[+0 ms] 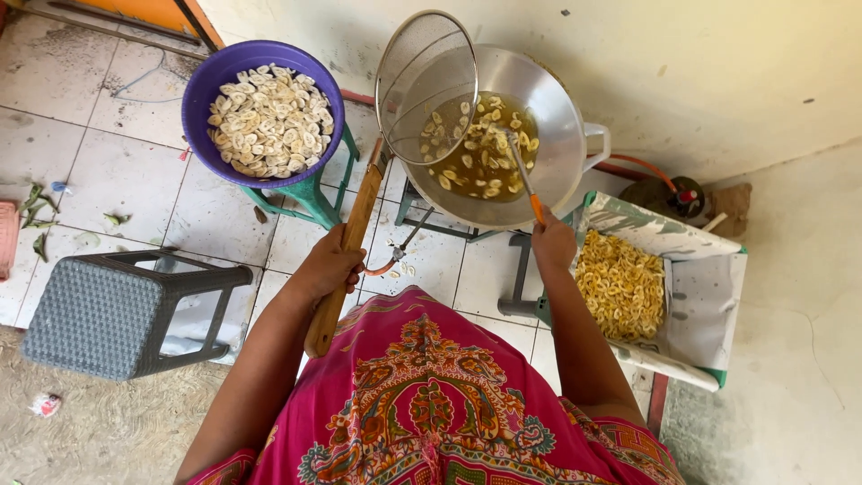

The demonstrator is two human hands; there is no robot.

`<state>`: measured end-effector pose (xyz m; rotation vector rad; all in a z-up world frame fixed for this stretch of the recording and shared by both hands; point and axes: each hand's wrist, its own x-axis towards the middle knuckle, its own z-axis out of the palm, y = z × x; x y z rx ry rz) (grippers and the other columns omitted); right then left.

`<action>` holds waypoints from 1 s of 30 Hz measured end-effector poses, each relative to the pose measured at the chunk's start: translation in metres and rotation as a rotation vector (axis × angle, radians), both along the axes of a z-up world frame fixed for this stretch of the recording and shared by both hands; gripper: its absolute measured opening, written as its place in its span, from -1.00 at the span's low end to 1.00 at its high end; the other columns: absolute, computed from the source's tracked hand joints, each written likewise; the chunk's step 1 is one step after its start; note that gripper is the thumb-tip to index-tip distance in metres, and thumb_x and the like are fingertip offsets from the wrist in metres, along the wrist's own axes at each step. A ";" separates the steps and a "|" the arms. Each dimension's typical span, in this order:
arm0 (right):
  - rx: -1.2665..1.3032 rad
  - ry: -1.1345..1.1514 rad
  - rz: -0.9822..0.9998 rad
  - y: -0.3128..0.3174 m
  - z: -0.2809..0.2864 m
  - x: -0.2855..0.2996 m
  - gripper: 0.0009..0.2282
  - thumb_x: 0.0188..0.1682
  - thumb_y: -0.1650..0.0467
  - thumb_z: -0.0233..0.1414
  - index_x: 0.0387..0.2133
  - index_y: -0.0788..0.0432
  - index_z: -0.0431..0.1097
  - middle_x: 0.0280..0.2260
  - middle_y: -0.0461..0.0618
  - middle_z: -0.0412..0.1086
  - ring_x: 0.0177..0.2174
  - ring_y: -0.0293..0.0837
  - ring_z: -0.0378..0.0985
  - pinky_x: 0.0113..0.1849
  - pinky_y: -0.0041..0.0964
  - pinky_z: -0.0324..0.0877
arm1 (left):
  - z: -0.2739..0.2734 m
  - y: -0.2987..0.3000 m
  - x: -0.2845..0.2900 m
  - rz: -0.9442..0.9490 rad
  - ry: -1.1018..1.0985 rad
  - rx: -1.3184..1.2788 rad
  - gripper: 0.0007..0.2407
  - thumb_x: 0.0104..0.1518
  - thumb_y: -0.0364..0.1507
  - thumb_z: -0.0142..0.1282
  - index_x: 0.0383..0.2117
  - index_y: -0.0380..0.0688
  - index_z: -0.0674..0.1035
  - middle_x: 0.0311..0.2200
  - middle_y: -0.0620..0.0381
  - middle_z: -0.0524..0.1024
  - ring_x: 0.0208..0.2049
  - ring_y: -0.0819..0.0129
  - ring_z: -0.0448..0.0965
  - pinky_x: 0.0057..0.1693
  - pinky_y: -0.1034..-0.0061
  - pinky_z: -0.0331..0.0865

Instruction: Frying sliced chips in a wok with oil, stirring with a spatula and removing them with a mesh strainer.

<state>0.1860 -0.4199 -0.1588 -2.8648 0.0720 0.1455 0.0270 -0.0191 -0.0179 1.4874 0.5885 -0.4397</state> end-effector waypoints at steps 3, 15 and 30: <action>0.048 -0.046 -0.072 0.003 0.001 0.027 -0.61 0.15 0.35 0.02 0.27 0.05 0.33 -0.07 0.26 0.52 -0.15 0.16 0.63 -0.21 0.04 0.55 | -0.002 0.002 -0.003 0.033 -0.016 -0.009 -0.56 0.16 -0.58 0.01 0.21 -0.40 0.31 -0.56 -0.06 0.41 -0.63 0.32 0.48 -0.49 0.42 0.53; 0.203 -0.005 -0.038 0.049 -0.033 0.071 -0.60 0.10 0.33 0.02 0.22 0.12 0.37 -0.02 0.31 0.49 0.01 0.29 0.51 0.01 0.15 0.42 | 0.000 0.012 -0.002 0.061 -0.020 0.027 -0.55 0.15 -0.60 -0.01 0.21 -0.45 0.28 -0.58 -0.03 0.40 -0.64 0.34 0.48 -0.51 0.44 0.53; -0.034 0.021 0.217 0.002 0.029 -0.029 -0.60 0.09 0.33 0.03 0.24 -0.06 0.37 -0.18 0.21 0.57 -0.17 0.21 0.64 -0.17 0.04 0.55 | -0.012 0.019 0.019 -0.023 -0.041 0.148 -0.58 0.11 -0.57 0.01 0.15 -0.40 0.35 -0.59 -0.08 0.42 -0.66 0.29 0.48 -0.54 0.43 0.49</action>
